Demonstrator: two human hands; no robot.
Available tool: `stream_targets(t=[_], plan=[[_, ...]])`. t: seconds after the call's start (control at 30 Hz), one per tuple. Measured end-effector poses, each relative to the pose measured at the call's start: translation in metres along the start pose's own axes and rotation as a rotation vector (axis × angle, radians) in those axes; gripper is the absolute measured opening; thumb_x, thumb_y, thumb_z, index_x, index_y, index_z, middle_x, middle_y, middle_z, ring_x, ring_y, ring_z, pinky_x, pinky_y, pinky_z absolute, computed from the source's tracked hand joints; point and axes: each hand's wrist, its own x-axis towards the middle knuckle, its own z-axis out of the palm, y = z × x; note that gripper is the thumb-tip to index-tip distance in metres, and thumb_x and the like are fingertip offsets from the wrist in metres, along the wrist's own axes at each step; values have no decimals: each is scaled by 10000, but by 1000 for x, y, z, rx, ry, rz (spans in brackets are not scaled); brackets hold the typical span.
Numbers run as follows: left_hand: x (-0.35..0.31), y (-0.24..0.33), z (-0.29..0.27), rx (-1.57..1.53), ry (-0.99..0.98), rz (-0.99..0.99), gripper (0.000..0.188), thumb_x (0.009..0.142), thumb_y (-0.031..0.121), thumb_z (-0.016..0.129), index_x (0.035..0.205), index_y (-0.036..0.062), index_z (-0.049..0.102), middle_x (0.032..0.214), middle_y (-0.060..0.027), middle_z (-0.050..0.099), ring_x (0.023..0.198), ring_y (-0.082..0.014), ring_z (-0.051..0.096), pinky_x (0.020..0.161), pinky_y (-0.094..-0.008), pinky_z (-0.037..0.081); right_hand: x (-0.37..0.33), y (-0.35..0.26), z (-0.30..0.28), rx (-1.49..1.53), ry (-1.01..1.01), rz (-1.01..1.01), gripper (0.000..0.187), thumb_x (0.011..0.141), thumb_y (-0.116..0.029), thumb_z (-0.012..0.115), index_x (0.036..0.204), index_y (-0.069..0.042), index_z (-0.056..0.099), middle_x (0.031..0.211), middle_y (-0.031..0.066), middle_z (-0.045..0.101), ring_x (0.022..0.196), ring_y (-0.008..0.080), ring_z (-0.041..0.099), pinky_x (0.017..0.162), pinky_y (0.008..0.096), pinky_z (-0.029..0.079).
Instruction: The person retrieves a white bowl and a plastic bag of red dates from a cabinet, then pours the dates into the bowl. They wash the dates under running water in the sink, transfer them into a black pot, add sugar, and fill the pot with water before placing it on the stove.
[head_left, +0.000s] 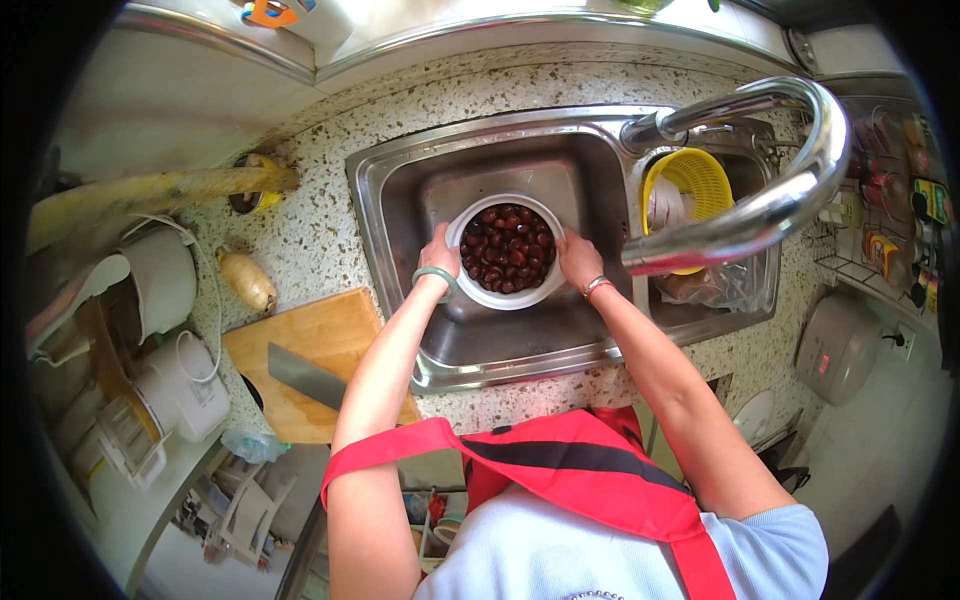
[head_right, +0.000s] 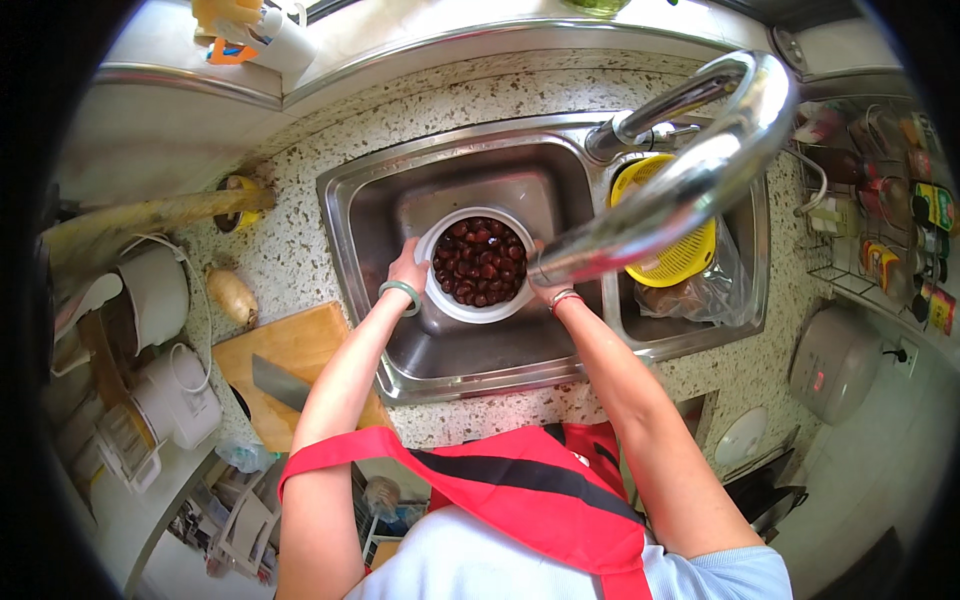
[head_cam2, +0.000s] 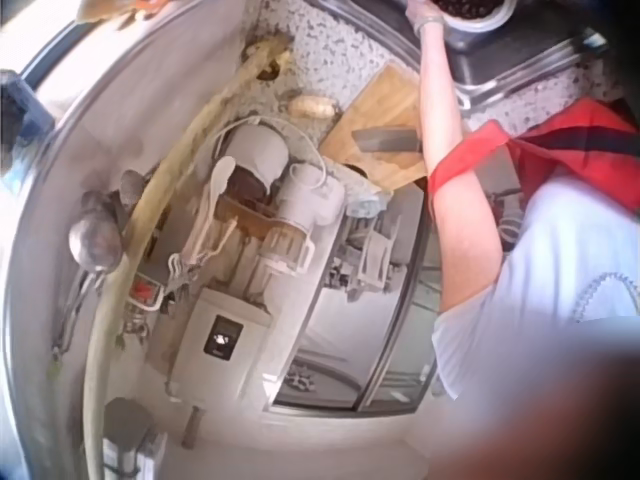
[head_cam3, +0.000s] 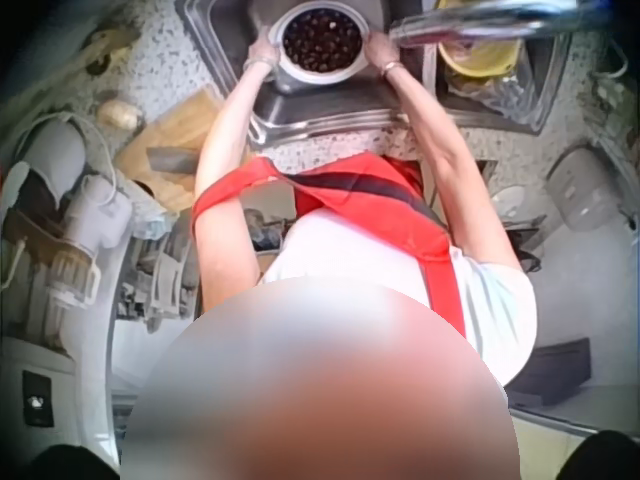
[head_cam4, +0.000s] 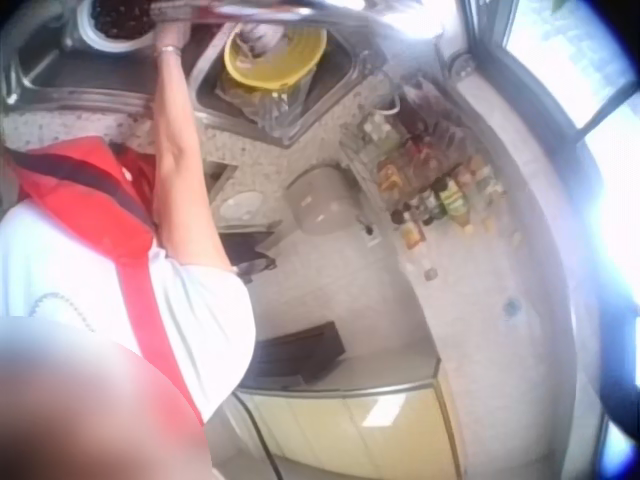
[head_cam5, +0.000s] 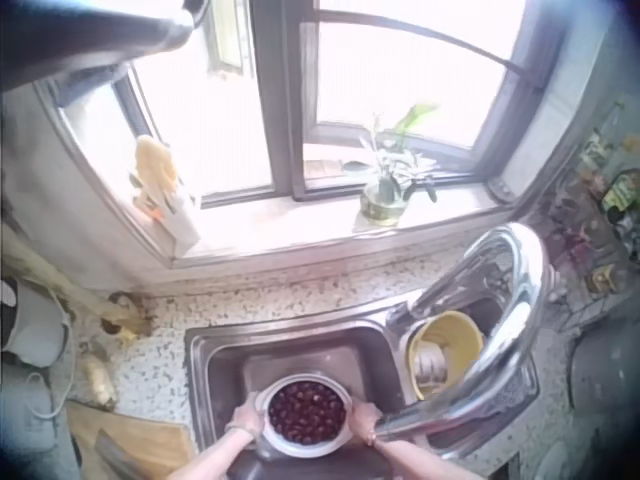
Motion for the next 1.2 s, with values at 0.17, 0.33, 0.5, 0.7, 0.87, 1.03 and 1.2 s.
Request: stream_targets(t=[0.17, 0.33, 0.5, 0.7, 0.87, 1.03, 1.2], plan=[[-33, 13, -2, 38, 208, 242, 558, 866, 157, 629, 1392, 125, 445, 1293, -222, 541, 1228, -351, 506, 1043, -400, 399, -17, -19, -13, 128, 350, -205, 321, 920, -202, 519, 1184, -30, 577, 1036, 197, 663, 982, 400, 617, 889, 458, 476], [-75, 26, -12, -620, -131, 77, 329, 872, 214, 674, 1166, 67, 659, 1083, -141, 683, 1027, -232, 640, 928, -296, 474, -29, -14, -34, 1000, -217, -10, 503, 920, -279, 585, 1363, -53, 505, 1209, 121, 637, 1088, 211, 615, 885, 314, 486], [-123, 37, 3, -551, 69, 0, 358, 932, 311, 620, 1237, 123, 602, 1274, -72, 603, 1171, -154, 547, 909, -346, 478, -73, -32, -55, 1052, -93, 106, 513, 949, -341, 547, 1341, -12, 515, 1212, 111, 626, 1142, 182, 564, 927, 320, 457], [-130, 4, 24, -327, 87, 463, 385, 890, 258, 690, 1216, 68, 609, 1313, -73, 559, 1197, -139, 526, 984, -318, 441, -103, -23, -60, 1173, -201, 39, 657, 962, -533, 462, 1350, -4, 504, 1369, 168, 523, 1270, 240, 482, 1095, 374, 284], [-145, 29, 21, -683, -271, 218, 489, 855, 245, 735, 1278, 59, 574, 1325, -85, 547, 1196, -145, 523, 951, -289, 452, -140, -16, -78, 1585, -326, -13, 816, 939, -636, 405, 1489, -49, 269, 1450, 137, 440, 1372, 283, 346, 1094, 450, 278], [-209, 70, 48, -825, -168, 386, 340, 920, 248, 655, 1193, 50, 613, 1221, -108, 601, 1135, -173, 563, 949, -321, 465, -210, -12, -99, 2000, -334, -358, 537, 1029, -426, 347, 1344, -12, 477, 1331, 181, 544, 1213, 313, 539, 1038, 436, 410], [-291, 74, 98, -757, -393, 699, 209, 982, 172, 549, 1129, 41, 619, 1051, -53, 650, 957, -127, 615, 804, -267, 515, -302, 37, -85, 2112, -209, -354, 450, 1039, -358, 351, 1170, -8, 602, 1159, 188, 640, 986, 261, 639, 904, 400, 499]])
